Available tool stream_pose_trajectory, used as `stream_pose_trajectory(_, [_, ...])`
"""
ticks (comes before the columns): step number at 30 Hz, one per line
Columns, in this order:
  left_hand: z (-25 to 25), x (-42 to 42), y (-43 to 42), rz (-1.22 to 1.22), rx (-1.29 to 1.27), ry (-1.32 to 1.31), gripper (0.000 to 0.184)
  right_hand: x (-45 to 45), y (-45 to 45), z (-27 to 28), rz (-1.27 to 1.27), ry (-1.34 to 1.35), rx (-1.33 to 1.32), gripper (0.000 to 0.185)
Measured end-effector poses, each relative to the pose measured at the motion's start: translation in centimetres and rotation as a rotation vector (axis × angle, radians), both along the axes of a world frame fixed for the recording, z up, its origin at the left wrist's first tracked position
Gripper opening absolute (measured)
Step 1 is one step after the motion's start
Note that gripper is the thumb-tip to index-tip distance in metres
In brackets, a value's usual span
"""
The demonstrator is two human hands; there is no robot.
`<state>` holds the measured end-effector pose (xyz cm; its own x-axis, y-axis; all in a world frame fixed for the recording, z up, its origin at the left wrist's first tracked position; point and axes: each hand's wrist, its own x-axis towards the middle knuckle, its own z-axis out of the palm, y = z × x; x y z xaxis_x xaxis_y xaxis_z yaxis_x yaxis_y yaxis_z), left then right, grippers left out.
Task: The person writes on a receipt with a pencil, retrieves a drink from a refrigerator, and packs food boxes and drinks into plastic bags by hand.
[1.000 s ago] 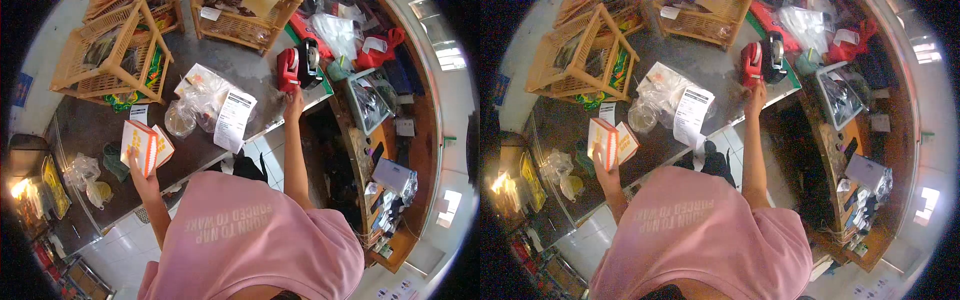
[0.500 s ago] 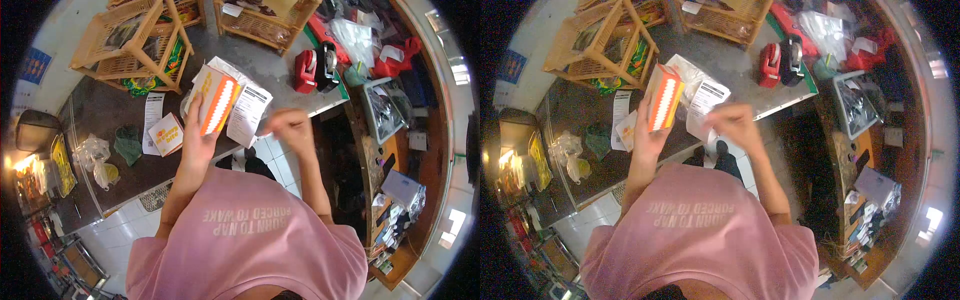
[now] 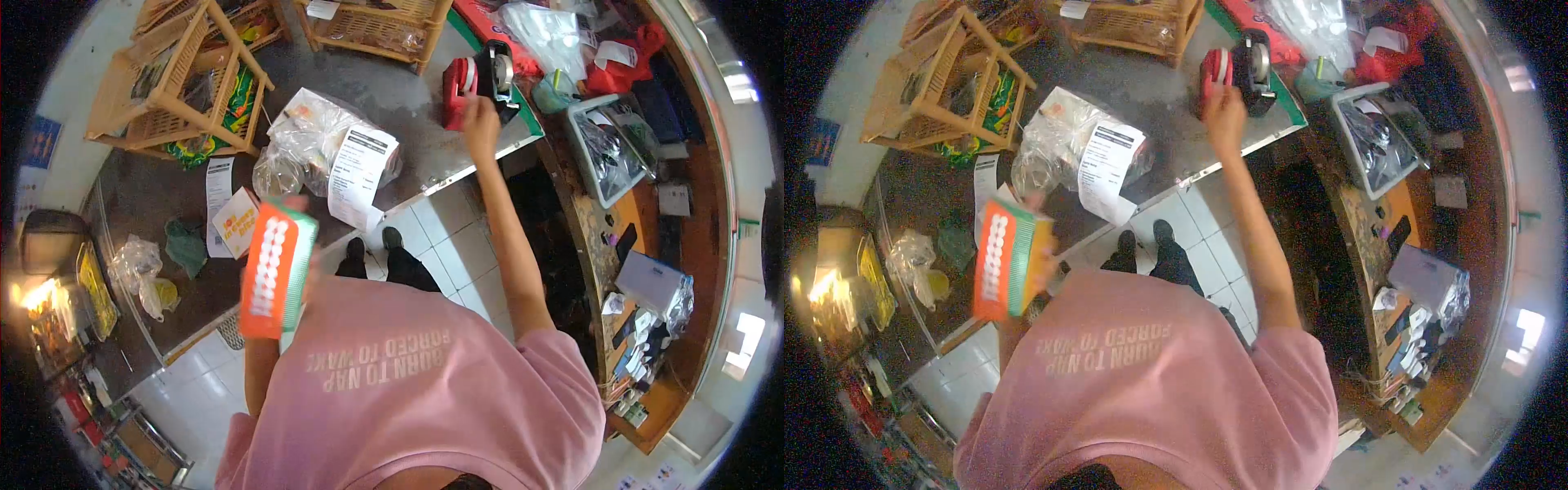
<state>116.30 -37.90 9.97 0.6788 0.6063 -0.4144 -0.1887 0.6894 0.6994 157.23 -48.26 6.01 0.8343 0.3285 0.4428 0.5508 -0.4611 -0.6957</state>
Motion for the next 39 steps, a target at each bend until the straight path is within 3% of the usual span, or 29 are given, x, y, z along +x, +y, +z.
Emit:
stream_pose_trajectory(1, [0.2,-2.3,0.8,0.125,0.118,0.068,0.057,3.3,-0.1,-3.1,-0.122,0.154,-0.068,0.035])
stream_pose_trajectory(2, [0.7,-4.4,1.7,0.237,0.228,0.140,0.059,6.6,-0.2,-7.4,-0.189,0.226,-0.141,0.056])
stream_pose_trajectory(4, [3.1,-6.0,2.8,0.412,0.437,0.325,0.065,8.2,0.9,-8.6,-0.357,0.518,-0.251,0.076])
stream_pose_trajectory(5, [2.0,-8.1,4.0,0.485,0.641,0.593,0.068,13.0,1.3,-14.7,-0.272,0.711,-0.241,0.075])
stream_pose_trajectory(7, [-1.3,-13.6,4.9,0.623,0.990,1.184,0.074,13.2,1.5,-13.3,-0.203,0.628,-0.356,0.063])
stream_pose_trajectory(8, [-1.0,-14.7,4.2,0.643,0.934,1.078,0.082,13.1,1.7,-12.3,-0.170,0.583,-0.411,0.057])
stream_pose_trajectory(10, [-6.4,-20.9,5.6,0.646,0.865,1.055,0.089,6.5,0.6,-7.3,0.021,0.831,0.550,0.034])
stream_pose_trajectory(12, [-7.1,-20.3,6.0,0.788,0.764,0.980,0.098,3.8,-0.9,-6.8,0.011,0.234,0.427,0.033])
stream_pose_trajectory(13, [-8.9,-21.5,7.1,0.760,0.698,0.895,0.098,3.1,-2.2,-7.4,0.055,0.237,0.344,0.041])
stream_pose_trajectory(14, [-10.7,-21.1,7.9,0.800,0.735,0.955,0.072,3.2,-3.0,-9.7,0.002,0.314,0.291,0.038])
stream_pose_trajectory(16, [-15.6,-22.0,9.7,0.781,1.139,1.233,0.062,3.7,-4.2,-14.6,-0.110,0.450,0.186,0.033])
stream_pose_trajectory(17, [-14.1,-20.8,9.4,0.828,1.242,1.404,0.063,3.4,-4.2,-15.0,-0.050,0.418,0.204,0.038])
stream_pose_trajectory(19, [-8.0,-14.1,8.2,0.908,1.445,1.748,0.065,3.6,-4.4,-13.8,-0.156,0.296,-0.193,0.042])
stream_pose_trajectory(20, [-7.1,-11.4,7.8,0.784,1.297,1.606,0.061,3.6,-4.9,-13.3,-0.216,0.234,-0.391,0.044])
stream_pose_trajectory(22, [-6.5,-7.4,7.8,0.575,0.991,1.316,0.055,4.1,-5.6,-12.4,-0.222,0.234,-0.319,0.048])
stream_pose_trajectory(23, [-11.2,-7.0,9.3,0.583,0.955,1.133,0.058,4.0,-5.9,-12.1,-0.219,0.239,-0.286,0.050])
stream_pose_trajectory(24, [-9.8,-4.1,8.8,0.575,1.050,1.280,0.068,2.2,-5.6,-10.3,-0.151,0.265,-0.105,0.045])
stream_pose_trajectory(25, [-10.1,-2.3,9.0,0.377,0.881,1.544,0.078,-0.2,-5.2,-7.4,-0.080,0.288,-0.010,0.042])
stream_pose_trajectory(26, [-13.4,-2.6,10.2,0.400,0.775,1.216,0.082,-2.8,-4.6,-4.2,-0.014,0.308,0.086,0.039])
stream_pose_trajectory(27, [-16.6,-2.6,10.9,0.476,0.803,1.182,0.068,-6.2,-3.3,-0.2,0.064,0.331,0.141,0.037])
stream_pose_trajectory(28, [-17.5,-2.4,10.9,0.513,0.792,1.137,0.066,-9.5,-2.3,2.8,0.140,0.353,0.197,0.035])
stream_pose_trajectory(29, [-18.4,-2.3,10.9,0.549,0.781,1.091,0.064,-11.9,-1.6,3.9,0.236,0.397,0.162,0.033])
stream_pose_trajectory(30, [-18.2,-2.3,10.5,0.548,0.727,1.039,0.075,-14.1,-1.0,4.6,0.334,0.445,0.125,0.031])
stream_pose_trajectory(32, [-15.2,-1.9,9.0,0.594,0.453,0.819,0.088,-19.7,1.2,6.0,0.689,0.705,0.137,0.017])
stream_pose_trajectory(33, [-11.1,-0.9,7.1,0.634,0.236,0.644,0.091,-22.3,2.4,6.5,0.862,0.784,0.128,0.015])
stream_pose_trajectory(34, [-8.8,-0.4,6.0,0.668,0.019,0.465,0.093,-24.3,3.5,4.6,0.975,0.798,0.087,0.018])
stream_pose_trajectory(35, [-9.8,-0.9,5.9,0.679,-0.123,0.455,0.098,-26.0,4.5,4.2,1.063,0.746,0.076,0.024])
stream_pose_trajectory(36, [-8.3,-0.9,5.1,0.707,-0.160,0.438,0.090,-27.3,5.3,3.9,1.157,0.695,0.064,0.030])
stream_pose_trajectory(39, [-1.4,0.2,0.6,0.818,-0.243,0.444,0.073,-29.5,7.1,1.6,1.019,0.630,-0.114,0.043])
